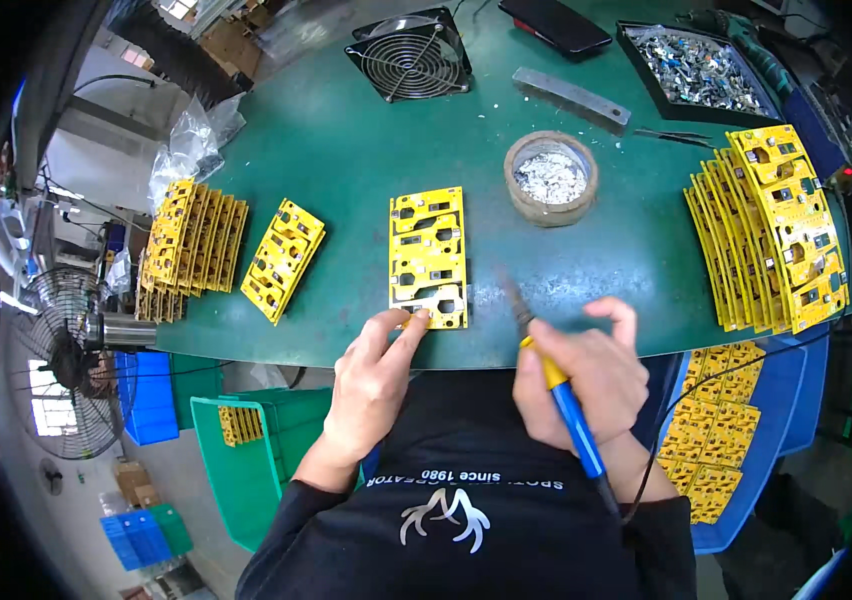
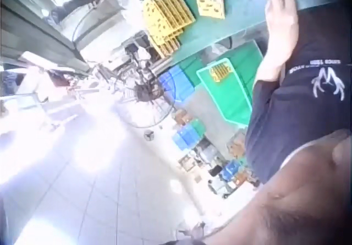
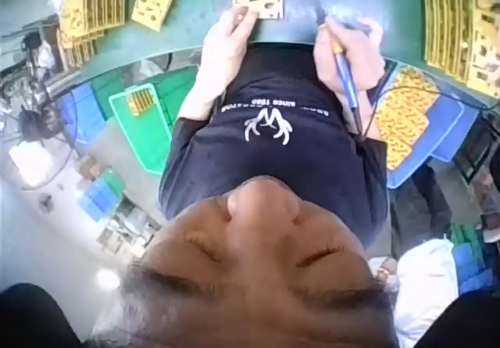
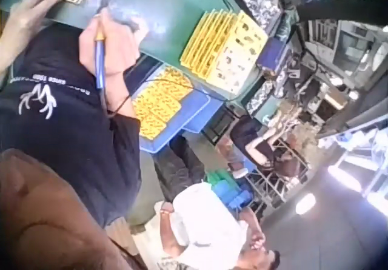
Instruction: The person solders small electronic components onto a yellow circuit board array using a soldering iron and solder wire.
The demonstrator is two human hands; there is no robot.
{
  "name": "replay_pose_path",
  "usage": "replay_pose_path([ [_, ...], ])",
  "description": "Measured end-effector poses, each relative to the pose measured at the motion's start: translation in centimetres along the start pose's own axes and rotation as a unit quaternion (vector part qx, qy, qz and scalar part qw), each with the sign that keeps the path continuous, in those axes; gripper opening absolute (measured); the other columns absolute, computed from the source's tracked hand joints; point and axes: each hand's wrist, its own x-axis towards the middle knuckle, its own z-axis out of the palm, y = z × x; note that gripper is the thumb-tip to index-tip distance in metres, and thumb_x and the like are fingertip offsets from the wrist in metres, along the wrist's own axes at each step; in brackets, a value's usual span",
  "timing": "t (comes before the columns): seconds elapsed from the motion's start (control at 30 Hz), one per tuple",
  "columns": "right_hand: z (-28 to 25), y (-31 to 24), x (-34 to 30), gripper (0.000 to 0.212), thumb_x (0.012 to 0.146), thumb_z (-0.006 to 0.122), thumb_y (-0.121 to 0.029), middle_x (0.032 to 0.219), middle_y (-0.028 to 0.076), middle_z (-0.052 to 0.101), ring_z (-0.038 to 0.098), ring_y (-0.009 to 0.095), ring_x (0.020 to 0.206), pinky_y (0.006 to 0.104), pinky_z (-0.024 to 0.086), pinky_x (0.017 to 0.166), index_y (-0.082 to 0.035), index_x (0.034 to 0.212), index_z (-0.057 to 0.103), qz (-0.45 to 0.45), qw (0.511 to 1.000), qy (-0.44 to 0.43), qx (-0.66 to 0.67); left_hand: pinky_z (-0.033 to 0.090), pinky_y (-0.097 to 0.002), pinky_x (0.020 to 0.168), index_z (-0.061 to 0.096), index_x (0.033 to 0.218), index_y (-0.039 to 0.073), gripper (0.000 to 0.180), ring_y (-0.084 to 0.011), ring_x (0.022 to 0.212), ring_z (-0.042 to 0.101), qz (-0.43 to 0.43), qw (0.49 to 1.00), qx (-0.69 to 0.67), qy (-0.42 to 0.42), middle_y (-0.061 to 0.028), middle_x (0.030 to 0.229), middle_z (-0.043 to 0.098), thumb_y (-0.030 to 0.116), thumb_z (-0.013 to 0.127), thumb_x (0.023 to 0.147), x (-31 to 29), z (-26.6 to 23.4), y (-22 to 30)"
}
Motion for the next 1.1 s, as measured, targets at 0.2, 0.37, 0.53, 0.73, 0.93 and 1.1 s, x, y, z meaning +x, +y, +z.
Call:
replay_pose_path([
  [0.2, -0.6, 1.4, 1.2, 0.027, 0.087, 0.078, 0.001, 0.088, 0.011, 0.076, 0.072, 0.022, 0.076, 0.0464, 0.05, 0.098, 0.003, 0.114, 0.074, 0.046, 0.993, 0.033, -0.102, 0.059, -0.0416, 0.079, 0.065, 0.136, -0.003, 0.06, -0.0332, 0.087, 0.068, -0.016, 0.999, -0.043, -0.004, -0.0169, 0.123, 0.06, -0.01, 0.068, 0.076, 0.0, 0.4, 0.5],
  [0.37, 0.0, 1.7, 0.7, 0.029, 0.085, 0.079, 0.002, 0.087, 0.011, 0.076, 0.072, 0.02, 0.073, 0.0456, 0.05, 0.097, 0.001, 0.114, 0.075, 0.043, 0.995, 0.026, -0.081, 0.056, -0.0383, 0.058, 0.073, 0.119, 0.003, 0.029, -0.0258, 0.073, 0.07, -0.029, 0.994, -0.046, 0.096, -0.0092, 0.111, 0.066, 0.001, 0.079, 0.091, 0.5, 1.2, 1.3],
  [0.53, -0.1, 0.6, -0.2, 0.023, 0.077, 0.078, 0.003, 0.069, 0.007, 0.07, 0.065, 0.019, 0.055, 0.0457, 0.052, 0.093, 0.0, 0.1, 0.078, 0.024, 0.999, 0.001, 0.04, 0.056, -0.0376, 0.058, 0.072, 0.111, 0.002, 0.023, -0.0265, 0.076, 0.071, -0.054, 0.991, -0.075, 0.095, -0.0096, 0.111, 0.066, 0.001, 0.08, 0.09, 0.8, 1.0, 2.1],
  [0.73, 0.7, -0.4, -0.9, 0.021, 0.071, 0.078, 0.002, 0.064, 0.003, 0.066, 0.059, 0.017, 0.048, 0.0466, 0.055, 0.087, -0.003, 0.091, 0.076, -0.006, 0.995, -0.03, 0.097, 0.058, -0.0384, 0.059, 0.07, 0.109, 0.002, 0.021, -0.0293, 0.079, 0.072, -0.047, 0.989, -0.095, 0.106, -0.0109, 0.112, 0.067, -0.002, 0.078, 0.09, 0.9, 1.3, 2.0],
  [0.93, 1.1, -0.8, -0.9, 0.024, 0.067, 0.077, 0.003, 0.061, 0.003, 0.065, 0.058, 0.017, 0.047, 0.0457, 0.055, 0.084, -0.002, 0.091, 0.075, -0.021, 0.992, -0.043, 0.118, 0.06, -0.0394, 0.063, 0.07, 0.11, 0.002, 0.023, -0.031, 0.084, 0.074, -0.042, 0.989, -0.085, 0.11, -0.012, 0.114, 0.068, -0.003, 0.077, 0.09, 0.8, 1.7, 1.7],
  [1.1, 1.5, -0.7, -1.1, 0.025, 0.067, 0.077, 0.003, 0.063, 0.002, 0.066, 0.059, 0.017, 0.047, 0.0453, 0.055, 0.084, -0.003, 0.091, 0.075, -0.024, 0.993, -0.04, 0.112, 0.061, -0.0442, 0.071, 0.067, 0.112, -0.004, 0.023, -0.0375, 0.085, 0.073, -0.028, 0.99, -0.1, 0.096, -0.0175, 0.117, 0.066, -0.005, 0.074, 0.09, 0.8, 1.5, 1.7],
])
